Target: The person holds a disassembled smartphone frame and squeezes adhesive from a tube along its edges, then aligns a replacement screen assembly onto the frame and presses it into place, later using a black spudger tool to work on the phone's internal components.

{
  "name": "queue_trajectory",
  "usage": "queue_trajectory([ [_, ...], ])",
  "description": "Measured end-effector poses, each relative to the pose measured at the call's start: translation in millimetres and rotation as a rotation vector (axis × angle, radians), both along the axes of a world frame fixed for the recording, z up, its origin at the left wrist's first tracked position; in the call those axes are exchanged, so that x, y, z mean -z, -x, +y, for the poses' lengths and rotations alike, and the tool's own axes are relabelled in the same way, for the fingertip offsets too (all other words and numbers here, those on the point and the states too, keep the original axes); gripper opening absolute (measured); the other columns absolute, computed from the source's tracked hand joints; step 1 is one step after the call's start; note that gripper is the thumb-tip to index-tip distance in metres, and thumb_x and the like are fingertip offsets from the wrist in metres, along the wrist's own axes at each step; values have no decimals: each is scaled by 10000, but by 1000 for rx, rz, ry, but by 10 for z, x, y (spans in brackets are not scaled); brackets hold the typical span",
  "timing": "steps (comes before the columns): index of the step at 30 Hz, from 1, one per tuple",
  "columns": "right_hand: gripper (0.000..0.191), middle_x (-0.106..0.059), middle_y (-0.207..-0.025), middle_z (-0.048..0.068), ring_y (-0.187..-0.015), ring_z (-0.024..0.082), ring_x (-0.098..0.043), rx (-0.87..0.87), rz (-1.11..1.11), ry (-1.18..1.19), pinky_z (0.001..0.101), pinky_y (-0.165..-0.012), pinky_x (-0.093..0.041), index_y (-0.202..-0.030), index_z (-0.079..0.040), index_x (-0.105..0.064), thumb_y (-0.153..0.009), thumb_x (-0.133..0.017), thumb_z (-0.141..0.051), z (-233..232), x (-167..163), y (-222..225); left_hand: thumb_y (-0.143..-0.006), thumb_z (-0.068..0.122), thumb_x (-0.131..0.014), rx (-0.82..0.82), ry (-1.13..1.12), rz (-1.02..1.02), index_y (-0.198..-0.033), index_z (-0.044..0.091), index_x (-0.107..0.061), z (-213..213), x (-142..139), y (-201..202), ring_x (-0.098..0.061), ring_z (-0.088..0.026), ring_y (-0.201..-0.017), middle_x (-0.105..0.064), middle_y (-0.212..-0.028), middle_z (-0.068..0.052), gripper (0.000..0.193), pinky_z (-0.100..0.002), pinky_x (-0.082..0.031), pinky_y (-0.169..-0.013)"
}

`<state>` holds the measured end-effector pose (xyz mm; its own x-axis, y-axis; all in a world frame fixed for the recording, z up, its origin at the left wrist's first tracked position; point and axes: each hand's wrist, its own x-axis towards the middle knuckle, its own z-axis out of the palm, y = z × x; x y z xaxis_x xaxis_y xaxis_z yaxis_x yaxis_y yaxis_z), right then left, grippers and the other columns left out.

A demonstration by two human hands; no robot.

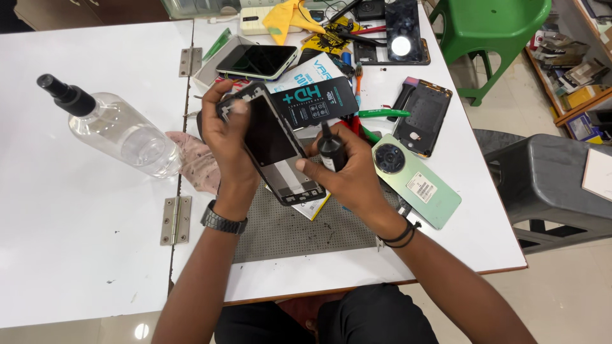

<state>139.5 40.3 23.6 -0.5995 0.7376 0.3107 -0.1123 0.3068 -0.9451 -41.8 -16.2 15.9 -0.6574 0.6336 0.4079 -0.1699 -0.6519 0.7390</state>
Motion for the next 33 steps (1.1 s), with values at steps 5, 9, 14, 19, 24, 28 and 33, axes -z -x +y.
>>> queue_trajectory([
  [5, 270, -687, -855, 26, -702, 66, -633, -37, 28, 196, 211, -580, -519, -955, -64, -605, -846, -844, -126, 60, -7, -29, -1060, 511, -420, 312, -96, -236, -1366, -46, -560, 6, 24, 92, -674, -235, -1159, -659, -1276, -172, 651, -336, -568, -1038],
  [9, 289, -683, -904, 35, -736, 61, -644, -40, 120, 89, 217, -594, -524, -994, -60, -591, -875, -848, -116, 74, -7, -17, -1110, 466, -440, 215, -50, -184, -1443, -73, -530, 24, 91, 34, -642, -242, -1207, -614, -1349, -208, 640, -332, -544, -1071],
  [14, 259, -686, -844, 41, -626, 70, -642, -69, 43, 204, 226, -442, -480, -962, -57, -594, -859, -826, -109, 81, -37, -22, -1056, 546, -442, 527, -226, -187, -1496, 6, -426, -14, 9, -15, -665, -320, -1180, -573, -1408, -259, 697, -442, -592, -997],
  [19, 237, -671, -964, 53, -799, 52, -612, 3, 41, 22, 215, -672, -514, -1012, -40, -576, -889, -775, -79, 53, -87, 7, -1070, 644, -380, 688, -285, -169, -1504, 60, -366, -36, -81, -20, -679, -322, -1140, -563, -1376, -254, 728, -504, -617, -944],
  [24, 280, -625, -1026, 41, -636, 55, -514, 4, 227, 116, 214, -561, -447, -1244, -95, -494, -1002, -598, -189, 81, -132, -86, -1056, 688, -327, 664, -185, -142, -1503, 27, -375, -45, -23, -59, -679, -327, -1119, -574, -1358, -243, 799, -494, -620, -944],
  [28, 247, -600, -1007, 51, -718, 82, -544, -123, 252, 107, 233, -610, -463, -1243, -73, -511, -1100, -492, -274, 92, -79, -158, -1066, 683, -318, 675, -184, -154, -1436, 0, -401, -39, 26, -67, -680, -335, -1117, -578, -1351, -246, 782, -484, -617, -943],
  [33, 256, -621, -1008, 59, -820, 102, -604, -165, 243, 90, 266, -689, -531, -1137, -23, -574, -1117, -482, -261, 79, 17, -164, -1076, 665, -329, 684, -240, -185, -1417, 11, -423, -20, 36, -44, -681, -343, -1132, -580, -1351, -258, 744, -485, -617, -942],
])
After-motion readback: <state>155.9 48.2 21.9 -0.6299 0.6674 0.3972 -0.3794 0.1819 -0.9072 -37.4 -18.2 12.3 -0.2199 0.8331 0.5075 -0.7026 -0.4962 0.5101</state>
